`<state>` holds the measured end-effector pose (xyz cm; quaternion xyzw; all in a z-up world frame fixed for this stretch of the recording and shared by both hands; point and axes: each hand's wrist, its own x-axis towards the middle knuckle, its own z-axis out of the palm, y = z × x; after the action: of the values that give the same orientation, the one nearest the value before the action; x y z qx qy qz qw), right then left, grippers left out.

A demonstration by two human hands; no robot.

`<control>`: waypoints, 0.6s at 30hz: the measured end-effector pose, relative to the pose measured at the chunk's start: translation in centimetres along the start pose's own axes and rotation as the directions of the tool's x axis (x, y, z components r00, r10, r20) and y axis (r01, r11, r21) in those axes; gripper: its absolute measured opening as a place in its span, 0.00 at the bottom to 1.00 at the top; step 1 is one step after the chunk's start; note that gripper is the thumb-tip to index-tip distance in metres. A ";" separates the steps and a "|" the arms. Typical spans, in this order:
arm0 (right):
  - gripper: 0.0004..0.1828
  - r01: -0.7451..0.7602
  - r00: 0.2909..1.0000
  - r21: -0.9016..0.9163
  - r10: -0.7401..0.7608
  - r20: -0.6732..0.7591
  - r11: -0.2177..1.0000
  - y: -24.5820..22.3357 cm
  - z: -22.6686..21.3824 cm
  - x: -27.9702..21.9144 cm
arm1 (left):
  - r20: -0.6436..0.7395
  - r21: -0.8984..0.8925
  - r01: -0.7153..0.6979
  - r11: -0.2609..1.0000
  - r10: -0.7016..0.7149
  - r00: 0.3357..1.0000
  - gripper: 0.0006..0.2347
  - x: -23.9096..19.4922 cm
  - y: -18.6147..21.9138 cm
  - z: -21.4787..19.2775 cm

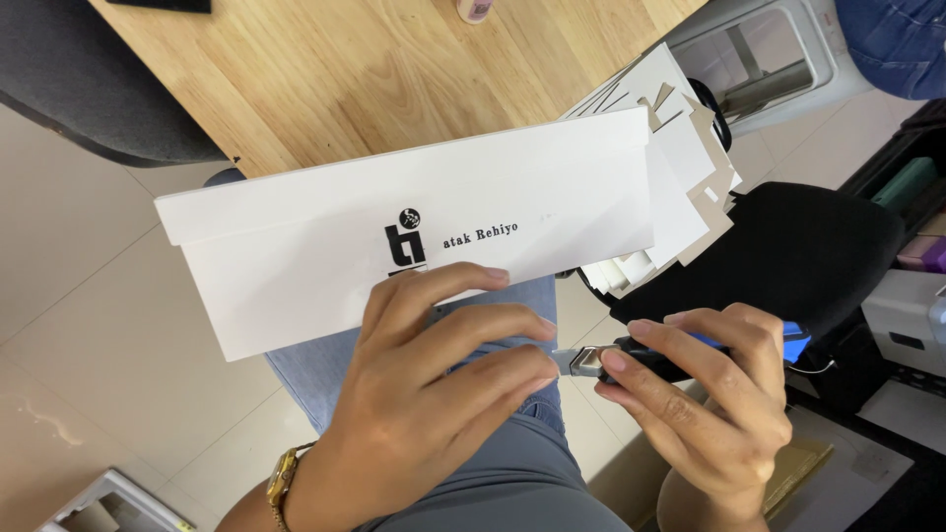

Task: Using a utility knife to cut or score a white cardboard box

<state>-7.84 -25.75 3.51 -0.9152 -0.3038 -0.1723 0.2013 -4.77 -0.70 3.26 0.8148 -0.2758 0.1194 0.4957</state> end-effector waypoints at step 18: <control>0.11 -0.061 0.998 0.104 0.061 0.005 0.993 2.3 1.6 0.4 | -0.611 -0.017 0.607 0.795 -0.489 0.623 0.10 -14.8 -5.0 -7.9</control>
<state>-5.80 -26.51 1.67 -0.9125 -0.2844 -0.1489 0.2537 -13.43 12.81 -3.55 0.8246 0.1666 0.2332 0.4877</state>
